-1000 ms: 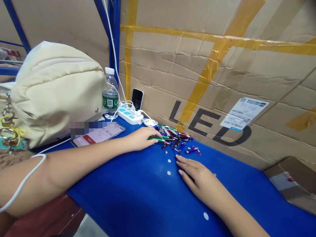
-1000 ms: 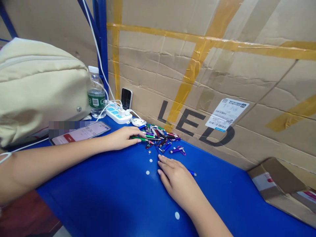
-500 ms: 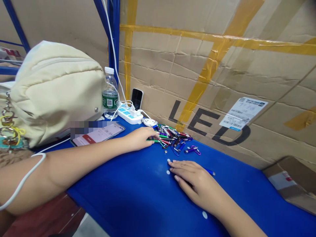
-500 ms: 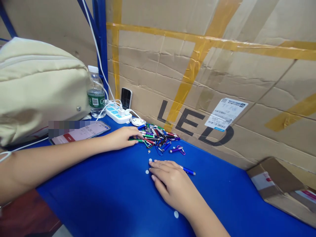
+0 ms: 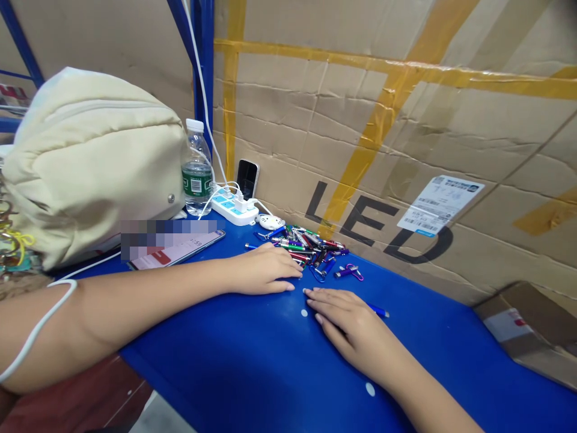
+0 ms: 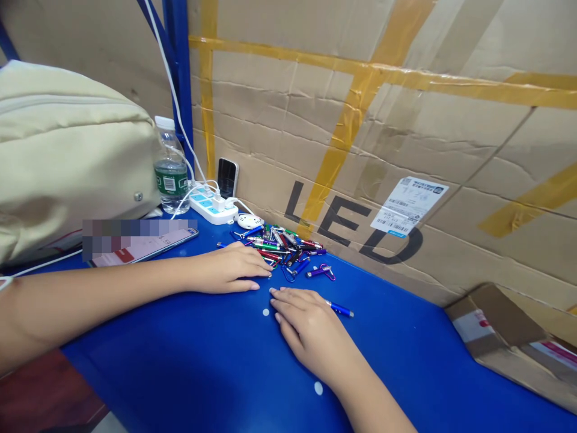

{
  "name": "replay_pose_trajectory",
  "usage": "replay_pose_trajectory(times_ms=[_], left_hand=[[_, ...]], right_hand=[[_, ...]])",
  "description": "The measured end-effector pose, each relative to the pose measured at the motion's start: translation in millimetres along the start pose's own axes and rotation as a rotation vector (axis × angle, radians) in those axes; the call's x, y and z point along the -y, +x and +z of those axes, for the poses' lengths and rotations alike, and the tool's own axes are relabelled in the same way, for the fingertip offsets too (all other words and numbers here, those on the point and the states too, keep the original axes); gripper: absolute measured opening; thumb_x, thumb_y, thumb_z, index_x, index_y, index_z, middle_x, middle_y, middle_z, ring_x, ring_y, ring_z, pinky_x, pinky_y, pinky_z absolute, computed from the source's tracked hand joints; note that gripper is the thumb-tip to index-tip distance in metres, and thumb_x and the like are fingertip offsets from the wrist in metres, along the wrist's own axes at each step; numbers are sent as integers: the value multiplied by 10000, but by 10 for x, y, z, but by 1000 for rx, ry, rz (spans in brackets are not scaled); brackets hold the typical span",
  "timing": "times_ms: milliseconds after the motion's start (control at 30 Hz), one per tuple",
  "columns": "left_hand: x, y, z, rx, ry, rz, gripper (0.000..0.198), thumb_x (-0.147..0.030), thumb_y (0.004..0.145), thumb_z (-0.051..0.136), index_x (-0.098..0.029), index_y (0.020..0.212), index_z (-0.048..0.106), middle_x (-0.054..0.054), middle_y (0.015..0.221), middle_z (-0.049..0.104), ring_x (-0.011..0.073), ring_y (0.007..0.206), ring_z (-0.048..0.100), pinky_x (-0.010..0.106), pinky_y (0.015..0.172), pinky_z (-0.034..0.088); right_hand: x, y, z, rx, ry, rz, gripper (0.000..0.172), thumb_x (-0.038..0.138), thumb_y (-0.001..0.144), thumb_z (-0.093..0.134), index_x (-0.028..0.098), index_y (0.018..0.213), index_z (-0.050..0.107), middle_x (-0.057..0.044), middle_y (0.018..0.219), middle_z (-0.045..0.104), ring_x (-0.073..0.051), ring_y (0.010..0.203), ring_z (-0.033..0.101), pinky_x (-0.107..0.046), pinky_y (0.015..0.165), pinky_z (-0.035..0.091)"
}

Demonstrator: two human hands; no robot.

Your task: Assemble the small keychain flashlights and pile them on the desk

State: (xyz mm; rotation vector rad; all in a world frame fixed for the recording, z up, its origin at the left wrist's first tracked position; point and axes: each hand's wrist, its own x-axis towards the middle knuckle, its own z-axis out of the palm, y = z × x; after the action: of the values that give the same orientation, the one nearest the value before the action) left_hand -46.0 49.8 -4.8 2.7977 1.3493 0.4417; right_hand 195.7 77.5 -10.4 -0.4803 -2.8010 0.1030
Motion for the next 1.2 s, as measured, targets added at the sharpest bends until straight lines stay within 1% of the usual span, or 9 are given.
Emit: replay_pose_trajectory(times_ms=[200,400,500,633,733,867,967,1100,1200], left_hand=[[5,-9,-9,3,-8,22,337,-355,869,496,-252,1182,569,45,1177,617,205,1109,517,324,927,308],[-65,-21,-32,27,-47,66,332,-342,861,504,-266,1179,564,47,1181,616,225,1117,501,373,945,298],[-124,-35,-46,41,-79,116,304,-325,862,506,-274,1152,583,35,1163,629,229,1136,487,386,961,293],[-166,-27,-72,44,-125,161,255,-305,887,465,-276,1088,621,21,1096,660,197,1115,503,360,981,293],[-84,-2,-109,-1,-98,64,246,-272,894,436,-245,1007,653,18,1034,675,171,1027,549,327,944,337],[184,-14,-154,-100,56,-245,250,-269,858,467,-200,1012,652,47,1043,650,189,986,560,330,904,383],[332,-51,-149,-84,139,-419,305,-314,827,507,-190,1081,624,74,1090,621,228,1006,549,357,888,401],[327,-64,-99,52,131,-480,340,-319,813,521,-201,1122,600,85,1110,595,226,1001,553,335,856,421],[297,-53,-70,66,103,-455,340,-296,821,509,-212,1140,589,81,1144,573,220,1022,543,326,865,418]], right_hand=[[7,5,-1,0,-12,-18,335,215,901,411,241,1172,606,-30,1204,603,-185,1158,527,-385,987,434],[-29,-12,23,-65,-48,32,352,246,888,447,236,1217,571,-54,1231,584,-200,1143,537,-400,959,458],[-37,-15,28,-50,-33,24,356,239,889,446,241,1225,563,-47,1228,588,-190,1141,538,-388,967,453],[-19,-12,11,-22,5,-15,349,222,891,439,255,1213,569,-32,1192,613,-173,1131,543,-372,973,445],[-10,-11,5,2,35,-17,323,231,892,438,254,1174,595,-29,1157,633,-170,1122,547,-364,971,444],[-11,-17,9,9,40,13,311,255,898,433,247,1162,598,-32,1191,613,-166,1125,541,-358,974,439],[7,-17,0,15,31,21,326,273,901,429,246,1190,577,-31,1235,583,-165,1147,524,-359,987,430],[73,-6,-18,59,25,0,341,293,902,428,248,1209,568,-25,1238,582,-175,1163,513,-367,992,427],[132,2,-24,65,27,-14,338,289,901,429,235,1198,582,-31,1207,604,-185,1148,525,-374,988,433]])
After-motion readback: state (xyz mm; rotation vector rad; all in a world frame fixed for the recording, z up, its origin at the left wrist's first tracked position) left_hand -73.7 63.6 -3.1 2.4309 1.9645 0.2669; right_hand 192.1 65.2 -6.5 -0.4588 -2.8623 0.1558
